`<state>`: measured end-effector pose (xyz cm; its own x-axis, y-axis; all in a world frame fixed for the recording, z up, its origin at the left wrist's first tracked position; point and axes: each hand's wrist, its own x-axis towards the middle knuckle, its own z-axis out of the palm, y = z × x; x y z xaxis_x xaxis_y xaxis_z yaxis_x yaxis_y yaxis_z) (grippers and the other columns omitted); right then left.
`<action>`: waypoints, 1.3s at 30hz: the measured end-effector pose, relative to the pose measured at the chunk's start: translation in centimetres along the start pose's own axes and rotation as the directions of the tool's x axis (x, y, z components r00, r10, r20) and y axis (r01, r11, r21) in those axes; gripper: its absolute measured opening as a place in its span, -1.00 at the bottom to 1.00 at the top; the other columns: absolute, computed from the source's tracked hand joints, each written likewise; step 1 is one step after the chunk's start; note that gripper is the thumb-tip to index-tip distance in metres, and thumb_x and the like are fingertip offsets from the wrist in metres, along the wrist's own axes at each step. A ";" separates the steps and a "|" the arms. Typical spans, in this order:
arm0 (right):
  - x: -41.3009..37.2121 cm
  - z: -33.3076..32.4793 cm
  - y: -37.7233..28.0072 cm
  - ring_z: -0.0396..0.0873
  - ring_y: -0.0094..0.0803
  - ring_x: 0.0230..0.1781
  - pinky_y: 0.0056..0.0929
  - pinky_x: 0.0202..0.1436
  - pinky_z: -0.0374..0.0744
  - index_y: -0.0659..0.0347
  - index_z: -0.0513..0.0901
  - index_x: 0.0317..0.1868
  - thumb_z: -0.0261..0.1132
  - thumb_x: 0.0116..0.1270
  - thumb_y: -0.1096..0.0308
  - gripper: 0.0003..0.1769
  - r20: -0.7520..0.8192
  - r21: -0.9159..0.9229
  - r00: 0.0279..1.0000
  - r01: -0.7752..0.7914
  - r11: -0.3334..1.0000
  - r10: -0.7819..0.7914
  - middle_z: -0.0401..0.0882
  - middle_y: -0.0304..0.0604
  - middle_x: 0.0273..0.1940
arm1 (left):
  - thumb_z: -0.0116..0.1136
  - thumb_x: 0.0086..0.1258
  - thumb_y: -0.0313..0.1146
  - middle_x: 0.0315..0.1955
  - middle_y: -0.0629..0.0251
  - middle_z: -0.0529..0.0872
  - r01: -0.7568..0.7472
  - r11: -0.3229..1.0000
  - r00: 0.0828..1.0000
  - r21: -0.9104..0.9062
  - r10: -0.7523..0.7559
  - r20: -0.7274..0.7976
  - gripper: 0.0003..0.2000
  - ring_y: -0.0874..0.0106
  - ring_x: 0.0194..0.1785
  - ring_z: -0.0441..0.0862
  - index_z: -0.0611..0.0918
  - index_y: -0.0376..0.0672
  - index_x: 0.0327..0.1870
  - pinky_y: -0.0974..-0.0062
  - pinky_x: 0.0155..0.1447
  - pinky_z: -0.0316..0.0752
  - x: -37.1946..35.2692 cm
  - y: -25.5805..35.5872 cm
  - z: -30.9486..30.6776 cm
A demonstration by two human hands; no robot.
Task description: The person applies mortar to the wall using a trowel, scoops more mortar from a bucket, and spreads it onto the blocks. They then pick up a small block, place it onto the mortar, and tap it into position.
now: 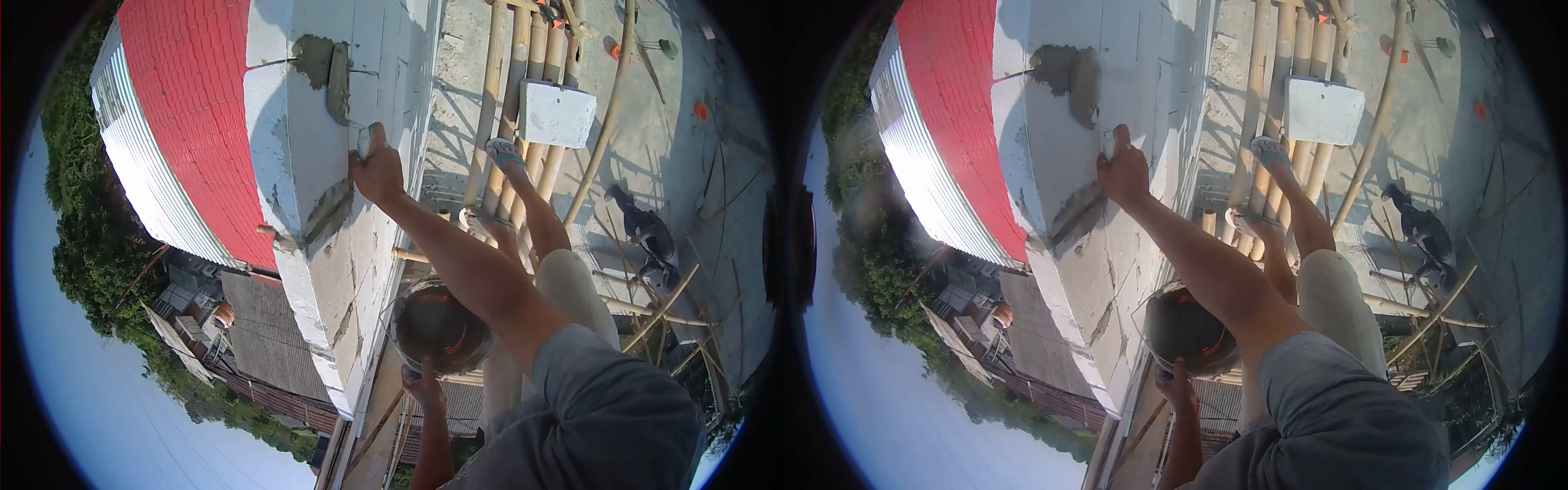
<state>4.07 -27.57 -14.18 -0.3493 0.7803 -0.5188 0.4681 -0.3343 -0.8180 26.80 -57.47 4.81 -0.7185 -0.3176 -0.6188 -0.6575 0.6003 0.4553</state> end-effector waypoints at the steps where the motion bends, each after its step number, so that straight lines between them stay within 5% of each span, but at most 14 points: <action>1: -1.1 0.0 0.3 0.66 0.29 -0.25 0.07 -0.20 0.61 0.20 0.29 0.18 0.32 0.29 0.25 -0.45 -0.005 0.001 1.000 0.007 1.000 -0.007 0.65 0.29 -0.38 | 0.33 0.27 -0.48 -0.30 0.37 0.65 0.000 1.000 1.000 0.007 0.000 -0.005 -0.84 0.53 -0.26 0.55 0.60 -0.26 -0.20 0.51 -0.10 0.46 0.2 -0.1 0.1; 4: -5.3 -1.4 1.8 0.70 0.23 -0.25 -0.01 -0.22 0.62 0.27 0.39 0.10 0.39 0.29 0.28 -0.52 0.067 -0.041 0.996 -0.049 0.998 0.052 0.68 0.23 -0.37 | 0.33 0.28 -0.47 -0.34 0.37 0.63 -0.009 0.999 1.000 0.043 0.009 -0.005 -0.84 0.53 -0.29 0.52 0.56 -0.26 -0.24 0.50 -0.14 0.45 0.1 -0.5 -0.5; 6: -6.4 -3.1 2.8 0.67 0.19 -0.36 -0.01 -0.29 0.61 0.18 0.32 0.17 0.35 0.30 0.29 -0.48 0.106 0.177 0.994 0.016 0.984 -0.035 0.62 0.20 -0.45 | 0.32 0.28 -0.46 -0.36 0.35 0.61 -0.024 0.998 1.000 0.064 0.024 0.007 -0.82 0.53 -0.31 0.51 0.53 -0.26 -0.25 0.50 -0.18 0.46 0.7 -0.3 -0.4; 9: -3.2 -4.3 2.8 0.62 -0.25 -0.56 -0.32 -0.44 0.56 0.25 0.40 0.11 0.42 0.26 0.34 -0.51 0.191 0.353 0.978 -0.152 0.923 0.088 0.61 -0.02 -0.47 | 0.33 0.28 -0.47 -0.36 0.34 0.62 -0.008 1.000 1.000 0.004 0.008 0.028 -0.82 0.53 -0.32 0.51 0.53 -0.27 -0.27 0.49 -0.17 0.46 0.6 -0.1 -0.8; 12: 2.1 -4.9 1.3 0.53 -0.42 -0.61 -0.38 -0.53 0.51 0.30 0.38 0.20 0.42 0.25 0.39 -0.43 0.305 0.482 0.927 -0.348 0.804 0.218 0.59 -0.12 -0.47 | 0.32 0.28 -0.47 -0.36 0.34 0.62 -0.023 1.000 1.000 0.014 0.023 0.008 -0.83 0.53 -0.31 0.52 0.54 -0.26 -0.26 0.48 -0.17 0.47 0.8 -0.6 -0.7; 15: 3.1 -6.0 -2.0 0.47 -0.49 -0.62 -0.42 -0.58 0.47 0.36 0.34 0.27 0.41 0.23 0.43 -0.36 0.349 0.484 0.925 -0.316 0.816 0.151 0.56 -0.15 -0.47 | 0.33 0.28 -0.46 -0.34 0.32 0.63 -0.034 0.999 0.999 0.020 0.034 -0.007 -0.82 0.51 -0.30 0.53 0.54 -0.27 -0.22 0.47 -0.15 0.48 1.4 -1.0 -0.6; 22: -1.0 -7.1 -3.6 0.49 -0.49 -0.62 -0.42 -0.58 0.47 0.33 0.34 0.29 0.40 0.23 0.43 -0.35 0.398 0.440 0.912 -0.283 0.852 0.097 0.55 -0.17 -0.48 | 0.33 0.27 -0.43 -0.31 0.32 0.66 -0.011 0.999 1.000 0.042 0.011 0.003 -0.79 0.50 -0.30 0.54 0.56 -0.29 -0.19 0.47 -0.14 0.49 1.4 -1.2 -0.3; 24: -1.9 -7.8 -4.4 0.50 -0.50 -0.62 -0.45 -0.57 0.47 0.34 0.35 0.27 0.41 0.25 0.41 -0.37 0.338 0.354 0.941 -0.100 0.930 -0.028 0.55 -0.19 -0.48 | 0.33 0.27 -0.44 -0.31 0.32 0.66 -0.011 0.999 1.000 0.051 0.011 0.004 -0.80 0.51 -0.30 0.55 0.56 -0.28 -0.19 0.47 -0.14 0.49 1.4 -1.4 -0.1; 27: -2.8 -8.8 -4.3 0.51 -0.52 -0.61 -0.47 -0.55 0.47 0.34 0.38 0.22 0.42 0.27 0.40 -0.42 0.500 0.450 0.866 -0.230 0.863 -0.029 0.55 -0.20 -0.47 | 0.34 0.27 -0.44 -0.31 0.33 0.66 -0.015 0.998 1.000 0.056 0.014 0.021 -0.80 0.53 -0.29 0.55 0.56 -0.28 -0.19 0.49 -0.15 0.49 1.5 -1.5 0.2; 31: -1.8 -6.7 -0.3 0.49 -0.54 -0.62 -0.48 -0.56 0.46 0.32 0.39 0.20 0.43 0.27 0.41 -0.44 0.463 0.627 0.882 -0.253 0.737 -0.091 0.54 -0.21 -0.48 | 0.34 0.27 -0.45 -0.31 0.33 0.67 -0.015 0.999 0.999 0.032 0.014 0.036 -0.80 0.52 -0.29 0.56 0.57 -0.28 -0.19 0.49 -0.14 0.49 1.6 -1.7 0.0; 36: 2.5 -5.2 1.8 0.44 -0.59 -0.62 -0.51 -0.57 0.45 0.33 0.36 0.15 0.45 0.24 0.43 -0.44 0.355 0.600 0.927 -0.325 0.731 0.120 0.49 -0.24 -0.50 | 0.33 0.28 -0.47 -0.30 0.33 0.67 -0.037 0.997 0.999 0.069 0.035 0.038 -0.81 0.53 -0.28 0.55 0.57 -0.28 -0.19 0.50 -0.13 0.49 2.1 -2.5 -0.4; 37: 3.1 -4.8 1.5 0.62 -0.30 -0.53 -0.30 -0.47 0.57 0.35 0.34 0.12 0.41 0.24 0.42 -0.47 0.340 0.496 0.927 -0.319 0.807 0.157 0.60 -0.05 -0.45 | 0.33 0.28 -0.46 -0.30 0.34 0.66 -0.034 0.999 0.999 0.041 0.033 0.028 -0.81 0.53 -0.28 0.55 0.57 -0.27 -0.19 0.50 -0.13 0.48 1.9 -2.1 -0.1; 38: 3.0 -3.9 1.0 0.62 -0.30 -0.53 -0.30 -0.47 0.57 0.35 0.34 0.12 0.41 0.24 0.42 -0.47 0.344 0.493 0.925 -0.325 0.807 0.162 0.60 -0.05 -0.45 | 0.33 0.28 -0.45 -0.31 0.34 0.66 -0.031 0.999 0.999 0.012 0.031 0.018 -0.81 0.53 -0.28 0.54 0.57 -0.27 -0.20 0.50 -0.13 0.48 1.7 -1.7 0.2; 39: 2.8 -2.8 0.3 0.66 -0.08 -0.42 -0.16 -0.36 0.61 0.35 0.32 0.13 0.38 0.24 0.41 -0.47 0.190 0.293 0.972 -0.189 0.937 0.137 0.63 0.09 -0.40 | 0.33 0.28 -0.45 -0.31 0.34 0.66 -0.024 1.000 1.000 0.013 0.024 0.015 -0.81 0.53 -0.28 0.54 0.57 -0.27 -0.20 0.50 -0.13 0.48 1.6 -1.6 0.4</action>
<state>5.54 -23.96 -15.17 -0.4296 0.6124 -0.6637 0.2665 -0.6162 -0.7411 26.75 -58.67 2.87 -0.7306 -0.2919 -0.6173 -0.6370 0.6170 0.4621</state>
